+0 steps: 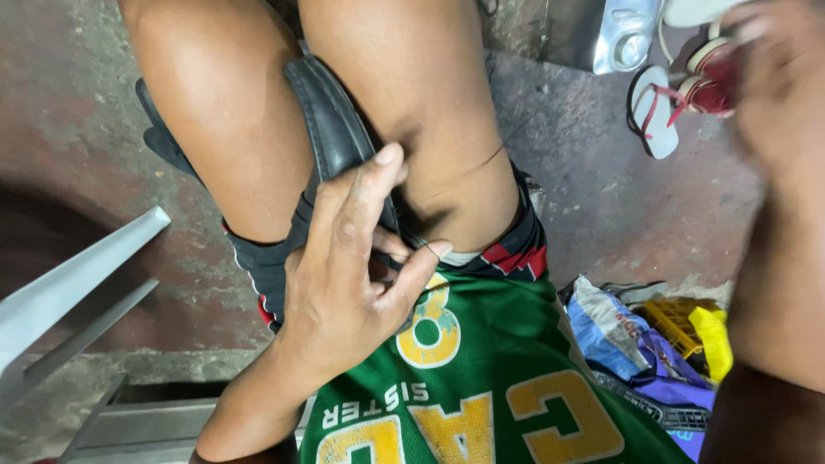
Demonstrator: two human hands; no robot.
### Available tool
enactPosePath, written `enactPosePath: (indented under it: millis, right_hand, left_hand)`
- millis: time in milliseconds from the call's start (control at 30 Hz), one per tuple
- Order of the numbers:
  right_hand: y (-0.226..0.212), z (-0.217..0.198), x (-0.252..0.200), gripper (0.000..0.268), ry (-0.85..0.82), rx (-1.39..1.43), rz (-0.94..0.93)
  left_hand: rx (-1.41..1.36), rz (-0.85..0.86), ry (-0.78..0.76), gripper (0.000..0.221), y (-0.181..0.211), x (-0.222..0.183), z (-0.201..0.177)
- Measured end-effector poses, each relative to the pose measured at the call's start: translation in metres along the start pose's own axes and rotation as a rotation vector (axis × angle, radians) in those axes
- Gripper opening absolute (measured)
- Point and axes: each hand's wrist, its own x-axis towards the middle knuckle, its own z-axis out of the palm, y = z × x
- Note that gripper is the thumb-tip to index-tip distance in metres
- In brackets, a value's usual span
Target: The person stitches the sole of a black leather shoe by hand using a needle and thread while holding the shoe in their lap.
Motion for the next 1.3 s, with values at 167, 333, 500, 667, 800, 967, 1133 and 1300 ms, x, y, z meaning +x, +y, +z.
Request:
enactPosePath:
  millis: [167, 333, 500, 667, 800, 967, 1133, 1300]
  right_hand:
    - [-0.143, -0.058, -0.033, 0.031, -0.086, 0.991, -0.057]
    - [-0.189, -0.093, -0.011, 0.048, -0.075, 1.153, -0.267]
    - [-0.190, -0.098, 0.003, 0.049, -0.034, 1.899, -0.182]
    - [-0.186, -0.089, -0.004, 0.064, -0.177, 2.020, -0.045]
    - [-0.209, -0.096, -0.001, 0.080, -0.191, 1.977, -0.004]
    - [-0.228, -0.102, 0.009, 0.087, -0.012, 1.713, -0.041]
    - [-0.227, -0.097, 0.008, 0.087, -0.018, 1.627, 0.038]
    - [-0.227, -0.096, 0.010, 0.087, -0.023, 1.761, 0.043]
  left_hand:
    - [-0.035, -0.009, 0.057, 0.082, 0.008, 0.011, 0.002]
    - [-0.022, 0.084, 0.080, 0.074, 0.004, 0.003, 0.001]
    - [0.101, -0.082, 0.382, 0.047, -0.015, -0.034, -0.018]
    - [0.192, -0.116, 0.285, 0.058, -0.047, -0.066, -0.014]
    - [0.205, -0.197, 0.338, 0.052, -0.057, -0.088, 0.005]
    - [0.191, -0.175, 0.409, 0.013, -0.064, -0.096, 0.002]
    - [-0.039, -0.157, 0.506, 0.004, -0.066, -0.099, -0.006]
    - [-0.116, -0.028, 0.440, 0.008, -0.060, -0.088, -0.003]
